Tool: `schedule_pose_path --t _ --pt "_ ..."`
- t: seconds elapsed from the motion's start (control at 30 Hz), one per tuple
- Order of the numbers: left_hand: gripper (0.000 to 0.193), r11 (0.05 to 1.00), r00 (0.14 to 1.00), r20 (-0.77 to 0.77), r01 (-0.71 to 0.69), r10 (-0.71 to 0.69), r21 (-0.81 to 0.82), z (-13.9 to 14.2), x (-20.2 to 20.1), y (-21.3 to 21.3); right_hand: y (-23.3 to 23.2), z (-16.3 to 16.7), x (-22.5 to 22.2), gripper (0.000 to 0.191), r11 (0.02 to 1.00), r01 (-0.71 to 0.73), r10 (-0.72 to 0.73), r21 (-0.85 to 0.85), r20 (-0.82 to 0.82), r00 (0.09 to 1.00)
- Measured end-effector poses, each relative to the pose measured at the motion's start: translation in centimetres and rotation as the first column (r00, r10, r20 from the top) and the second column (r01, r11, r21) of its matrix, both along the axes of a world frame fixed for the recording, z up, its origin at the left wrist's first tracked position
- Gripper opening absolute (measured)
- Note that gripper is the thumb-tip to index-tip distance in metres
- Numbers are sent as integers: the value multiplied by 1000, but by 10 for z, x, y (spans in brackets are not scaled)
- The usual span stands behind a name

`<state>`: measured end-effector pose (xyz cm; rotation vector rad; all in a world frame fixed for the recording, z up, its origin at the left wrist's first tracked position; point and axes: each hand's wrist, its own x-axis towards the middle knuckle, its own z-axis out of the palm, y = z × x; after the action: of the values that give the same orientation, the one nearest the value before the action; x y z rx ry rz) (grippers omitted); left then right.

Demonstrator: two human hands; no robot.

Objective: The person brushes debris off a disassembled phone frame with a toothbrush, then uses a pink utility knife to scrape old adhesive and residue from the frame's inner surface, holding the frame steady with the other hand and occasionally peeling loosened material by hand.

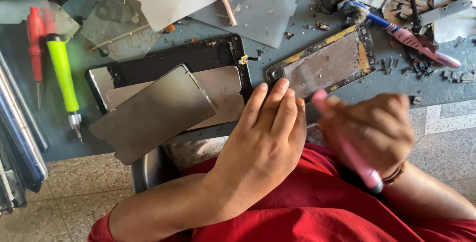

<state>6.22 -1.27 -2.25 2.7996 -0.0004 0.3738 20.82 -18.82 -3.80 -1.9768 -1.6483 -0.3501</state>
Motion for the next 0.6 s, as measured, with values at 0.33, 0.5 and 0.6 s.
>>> schedule_pose_path --t 0.33,0.5,0.6 --pt "28 1000 1000 -9 17 -17 -1 -2 0 0 7 -10 3 21 990 -72 59 121 104 993" --pt "32 1000 1000 1 -8 8 6 -2 0 -1 18 10 0 22 999 43 -43 -7 -3 999" --pt "31 1000 1000 -4 6 -6 20 -1 0 -1 29 6 2 23 981 -59 46 183 75 996"
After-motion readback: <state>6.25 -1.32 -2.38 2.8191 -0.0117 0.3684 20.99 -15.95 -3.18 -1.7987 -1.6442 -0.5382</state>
